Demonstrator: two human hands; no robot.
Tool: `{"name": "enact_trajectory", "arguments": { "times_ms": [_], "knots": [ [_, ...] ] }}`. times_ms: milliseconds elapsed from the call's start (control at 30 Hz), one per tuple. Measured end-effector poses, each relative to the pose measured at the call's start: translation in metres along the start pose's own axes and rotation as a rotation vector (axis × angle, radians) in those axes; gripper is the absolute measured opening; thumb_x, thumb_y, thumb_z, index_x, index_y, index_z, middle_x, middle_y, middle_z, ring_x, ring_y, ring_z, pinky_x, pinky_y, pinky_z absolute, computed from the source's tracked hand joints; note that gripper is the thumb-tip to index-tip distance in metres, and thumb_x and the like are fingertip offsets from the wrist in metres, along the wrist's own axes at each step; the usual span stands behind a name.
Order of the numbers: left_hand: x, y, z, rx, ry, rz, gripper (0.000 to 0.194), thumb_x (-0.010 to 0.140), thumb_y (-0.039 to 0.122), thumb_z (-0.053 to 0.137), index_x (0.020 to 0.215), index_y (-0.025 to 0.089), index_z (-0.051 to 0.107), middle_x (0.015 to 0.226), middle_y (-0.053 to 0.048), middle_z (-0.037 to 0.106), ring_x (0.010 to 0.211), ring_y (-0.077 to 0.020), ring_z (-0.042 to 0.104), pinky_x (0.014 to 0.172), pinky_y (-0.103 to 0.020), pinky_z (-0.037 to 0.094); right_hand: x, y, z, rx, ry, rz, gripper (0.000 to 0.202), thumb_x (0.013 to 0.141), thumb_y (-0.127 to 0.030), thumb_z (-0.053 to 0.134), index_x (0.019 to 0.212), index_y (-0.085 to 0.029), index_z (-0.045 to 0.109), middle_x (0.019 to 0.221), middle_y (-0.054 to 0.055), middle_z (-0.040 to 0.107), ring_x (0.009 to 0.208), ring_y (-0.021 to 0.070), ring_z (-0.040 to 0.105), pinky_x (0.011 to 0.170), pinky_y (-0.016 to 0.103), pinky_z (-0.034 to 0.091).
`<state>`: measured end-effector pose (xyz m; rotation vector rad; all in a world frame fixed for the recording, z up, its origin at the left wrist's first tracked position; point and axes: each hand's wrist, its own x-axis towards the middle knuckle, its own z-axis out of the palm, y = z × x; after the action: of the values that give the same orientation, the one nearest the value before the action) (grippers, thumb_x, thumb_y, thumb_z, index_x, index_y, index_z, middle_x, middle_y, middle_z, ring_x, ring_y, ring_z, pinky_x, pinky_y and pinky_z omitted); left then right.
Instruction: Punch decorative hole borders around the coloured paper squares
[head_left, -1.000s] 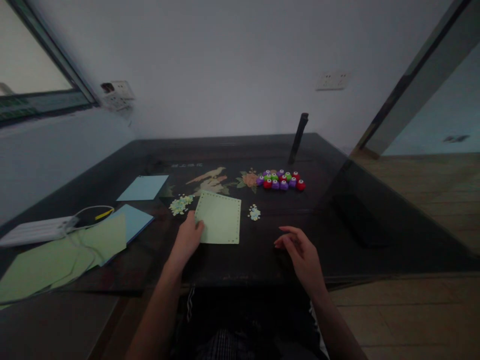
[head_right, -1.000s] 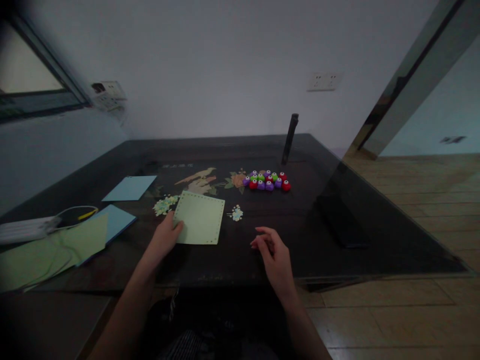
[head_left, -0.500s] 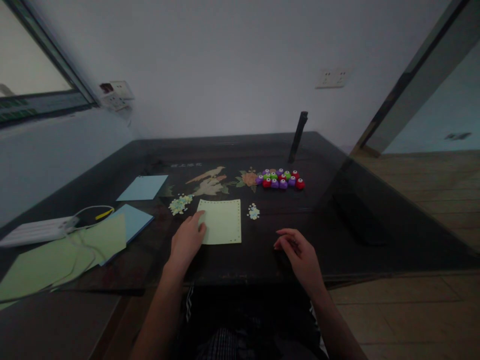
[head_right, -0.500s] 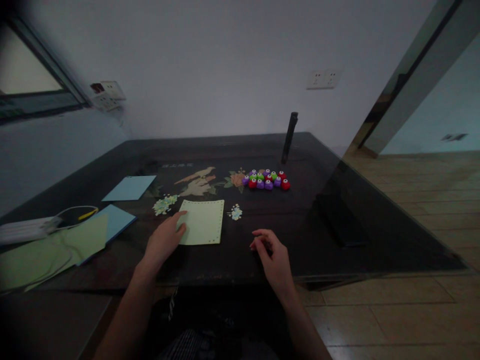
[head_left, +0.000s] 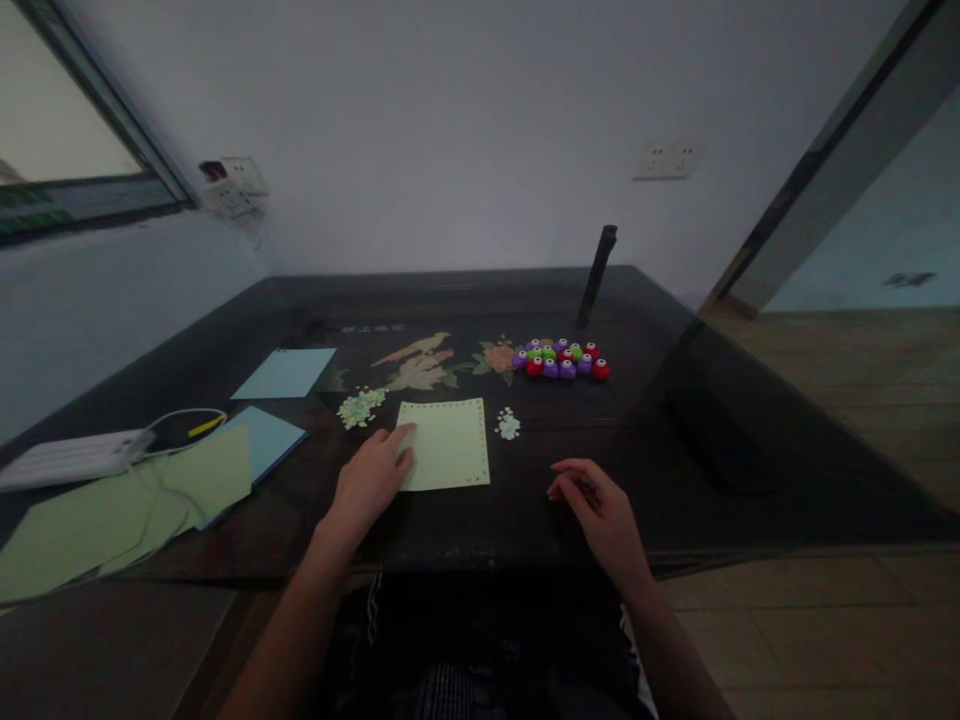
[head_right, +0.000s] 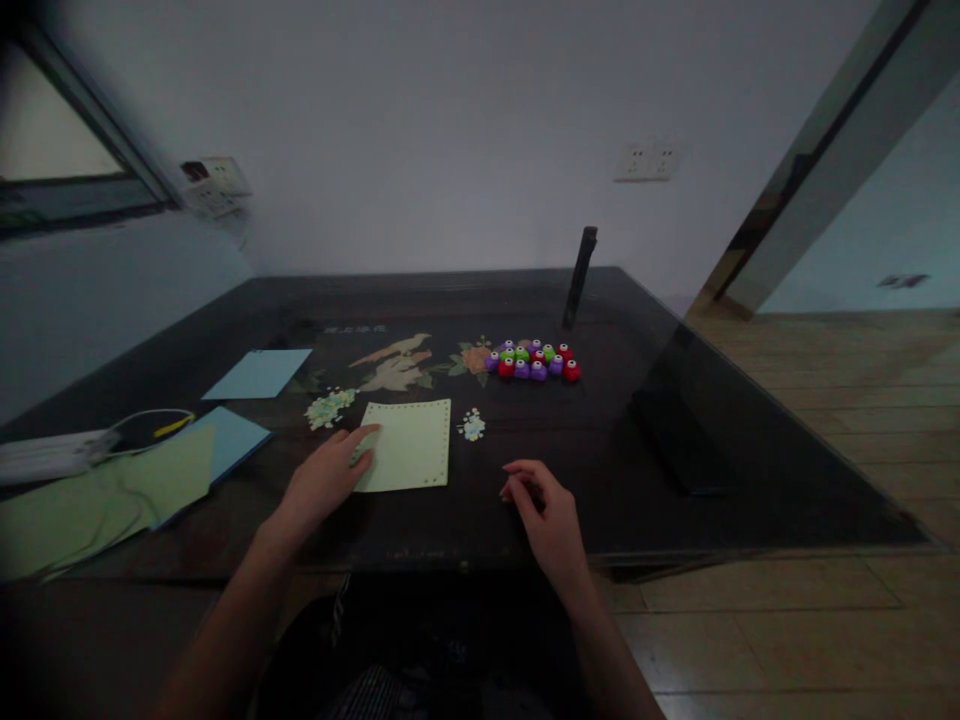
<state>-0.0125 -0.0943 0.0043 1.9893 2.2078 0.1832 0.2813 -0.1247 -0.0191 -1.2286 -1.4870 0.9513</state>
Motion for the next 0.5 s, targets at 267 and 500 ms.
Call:
{"name": "enact_trajectory", "arguments": {
  "times_ms": [267, 500],
  "knots": [
    [-0.004, -0.018, -0.014, -0.068, 0.110, -0.002, 0.047, 0.088, 0.040, 0.038, 0.133, 0.029, 0.045, 0.116, -0.009, 0.052, 0.090, -0.0229, 0.059, 0.078, -0.034, 0.046, 0.021, -0.010, -0.037, -0.110, -0.050, -0.014, 0.025, 0.084, -0.040, 0.054, 0.095, -0.019, 0.061, 0.078, 0.005, 0.067, 0.072, 0.0189, 0.065, 0.068, 0.032, 0.050],
    [0.018, 0.023, -0.056, -0.298, 0.140, 0.416, 0.038, 0.088, 0.031, 0.042, 0.122, 0.023, 0.055, 0.097, -0.005, 0.062, 0.069, -0.0146, 0.055, 0.075, -0.030, 0.045, 0.119, -0.008, -0.083, -0.348, 0.048, -0.285, 0.034, 0.078, -0.045, 0.061, 0.101, -0.020, 0.061, 0.101, 0.010, 0.063, 0.094, 0.0252, 0.060, 0.076, 0.039, 0.050]
  ]
}}
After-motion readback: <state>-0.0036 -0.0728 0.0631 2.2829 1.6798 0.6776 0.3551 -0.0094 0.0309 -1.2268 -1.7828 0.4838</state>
